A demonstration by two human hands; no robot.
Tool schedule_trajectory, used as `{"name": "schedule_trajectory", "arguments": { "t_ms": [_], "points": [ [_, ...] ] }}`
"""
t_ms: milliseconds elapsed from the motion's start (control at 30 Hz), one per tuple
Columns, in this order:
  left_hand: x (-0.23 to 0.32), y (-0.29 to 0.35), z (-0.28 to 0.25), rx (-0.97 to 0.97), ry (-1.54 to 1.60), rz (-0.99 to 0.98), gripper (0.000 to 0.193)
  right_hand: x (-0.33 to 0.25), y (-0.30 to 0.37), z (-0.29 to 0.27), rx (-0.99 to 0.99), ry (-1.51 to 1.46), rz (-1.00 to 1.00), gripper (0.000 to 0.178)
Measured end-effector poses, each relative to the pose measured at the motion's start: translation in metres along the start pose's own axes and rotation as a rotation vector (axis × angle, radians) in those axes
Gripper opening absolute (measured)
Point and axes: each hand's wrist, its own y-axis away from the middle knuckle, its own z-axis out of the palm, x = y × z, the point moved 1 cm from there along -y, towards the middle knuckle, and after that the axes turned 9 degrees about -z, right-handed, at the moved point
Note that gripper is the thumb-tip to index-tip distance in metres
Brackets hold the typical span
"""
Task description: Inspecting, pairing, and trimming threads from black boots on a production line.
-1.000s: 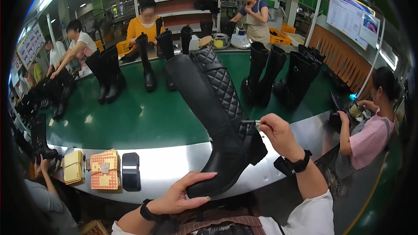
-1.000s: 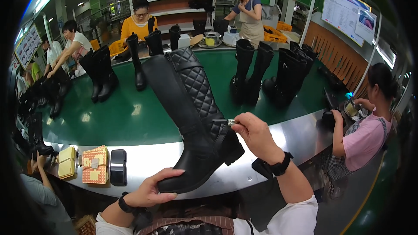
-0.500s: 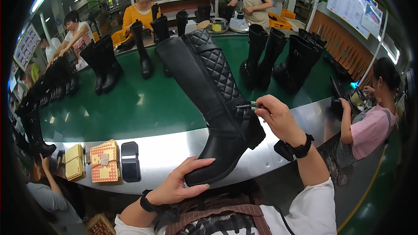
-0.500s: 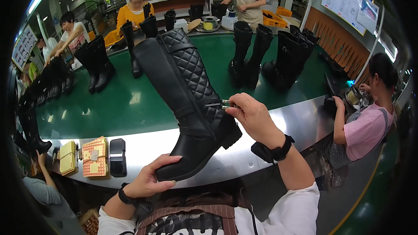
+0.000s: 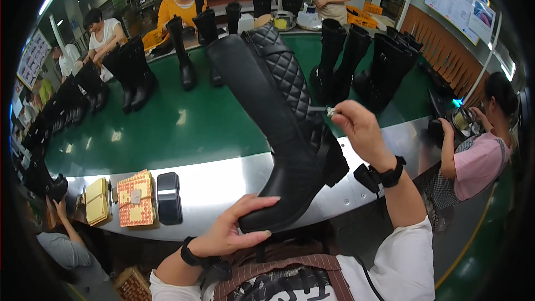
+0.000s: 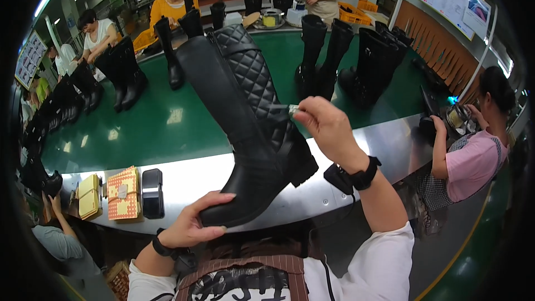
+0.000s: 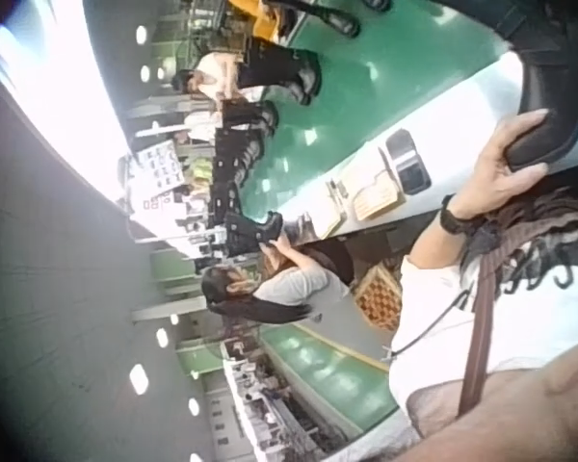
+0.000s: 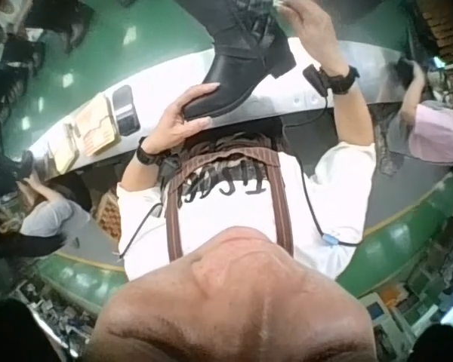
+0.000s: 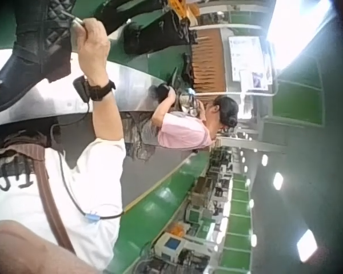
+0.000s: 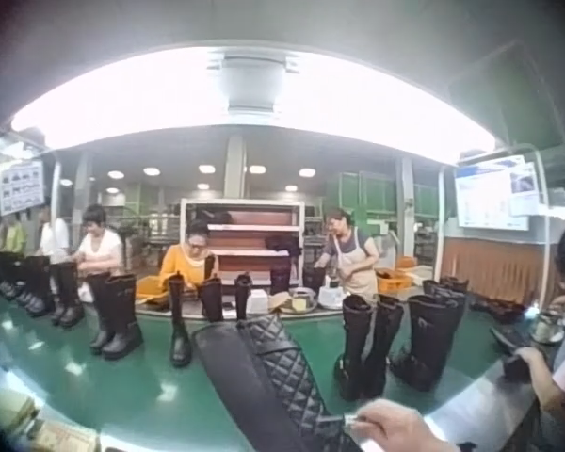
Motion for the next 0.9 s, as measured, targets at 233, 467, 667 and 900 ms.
{"name": "schedule_trajectory", "arguments": {
  "t_ms": [233, 467, 667, 900],
  "points": [
    [0.006, -0.003, 0.005, 0.196, 0.179, -0.028, 0.059, 0.011, 0.03, -0.019, -0.07, 0.077, 0.272, 0.02],
    [-0.014, -0.03, -0.016, 0.765, -0.396, 0.026, 0.056, 0.008, 0.052, -0.005, -0.137, 0.09, 0.335, 0.016],
    [-0.031, -0.036, -0.047, 1.096, -0.59, 0.0, 0.054, 0.019, 0.072, -0.008, -0.17, 0.132, 0.394, 0.017],
    [-0.034, -0.022, -0.061, 1.147, -0.55, 0.038, 0.055, 0.019, 0.078, -0.01, -0.175, 0.089, 0.392, 0.018]
  ]
}}
